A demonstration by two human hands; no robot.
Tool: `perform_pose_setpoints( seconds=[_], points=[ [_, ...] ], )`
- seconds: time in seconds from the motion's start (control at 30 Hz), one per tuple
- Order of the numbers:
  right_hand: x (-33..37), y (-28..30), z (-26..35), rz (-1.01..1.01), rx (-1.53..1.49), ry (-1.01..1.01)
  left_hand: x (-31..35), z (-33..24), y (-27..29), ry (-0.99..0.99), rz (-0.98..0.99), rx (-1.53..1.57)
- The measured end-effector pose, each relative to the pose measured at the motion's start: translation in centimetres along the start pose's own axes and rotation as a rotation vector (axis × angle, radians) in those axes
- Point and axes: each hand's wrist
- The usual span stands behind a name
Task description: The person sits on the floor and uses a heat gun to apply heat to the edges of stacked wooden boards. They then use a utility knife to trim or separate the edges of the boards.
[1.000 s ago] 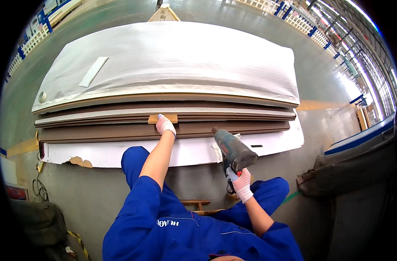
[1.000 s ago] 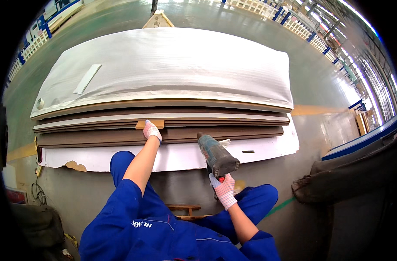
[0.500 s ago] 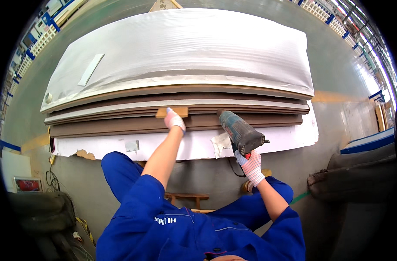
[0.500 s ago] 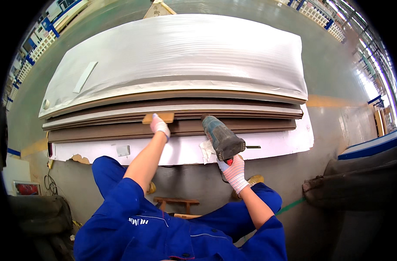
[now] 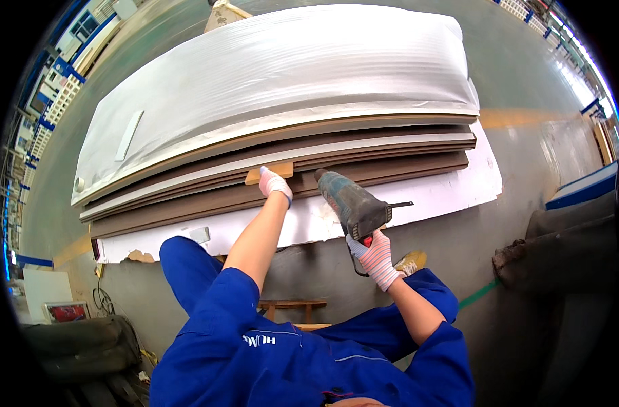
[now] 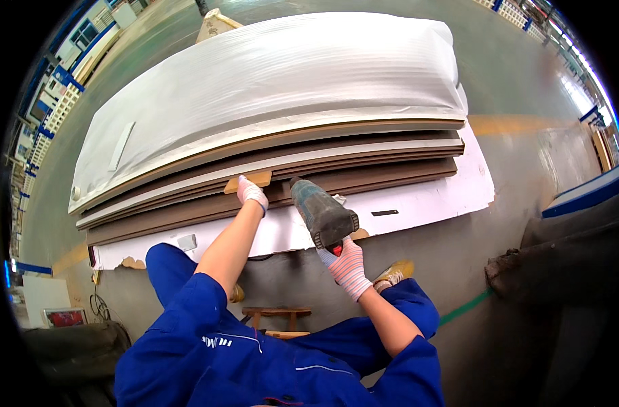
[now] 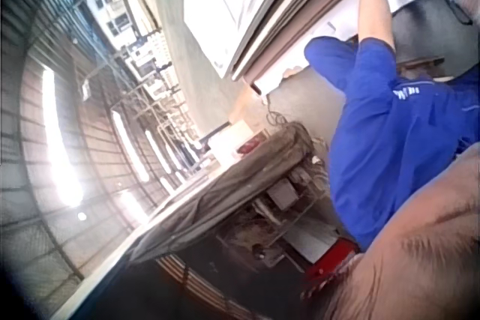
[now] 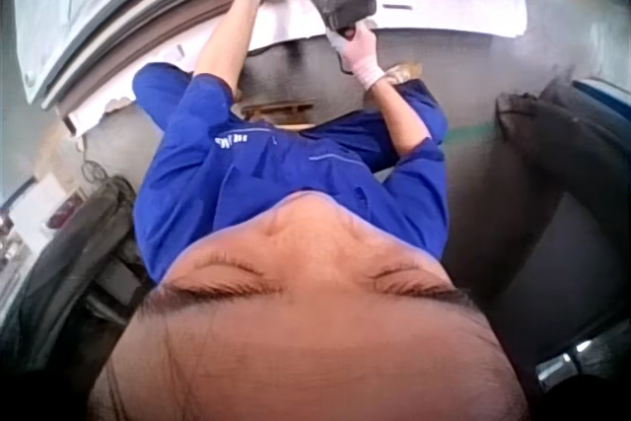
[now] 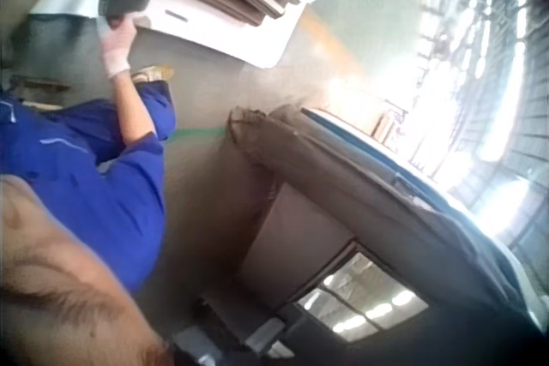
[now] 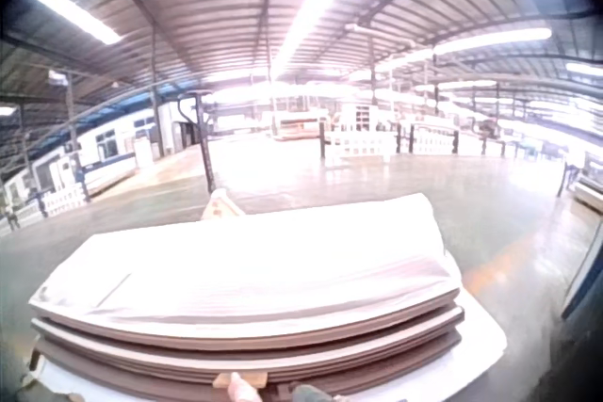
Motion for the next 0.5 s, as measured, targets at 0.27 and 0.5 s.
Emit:
perform_pose_setpoints(
  seconds=[0.27, 0.5],
  points=[
    [0.3, 2.6, 0.9, -0.092, 0.011, -0.063, 3.0, -0.2, -1.4, -0.002, -0.084, -0.298],
    [1.0, 3.1, 1.6, -0.114, -0.068, -0.015, 4.2, 2.4, -4.1, -0.033, 0.025, -0.17]
  ],
)
Point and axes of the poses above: each hand's wrist, its own x-axis away from the middle knuckle, its own y-axis out of the back of the hand, z = x × y, and after that the axes turned 7 degrees about -y, right-handed
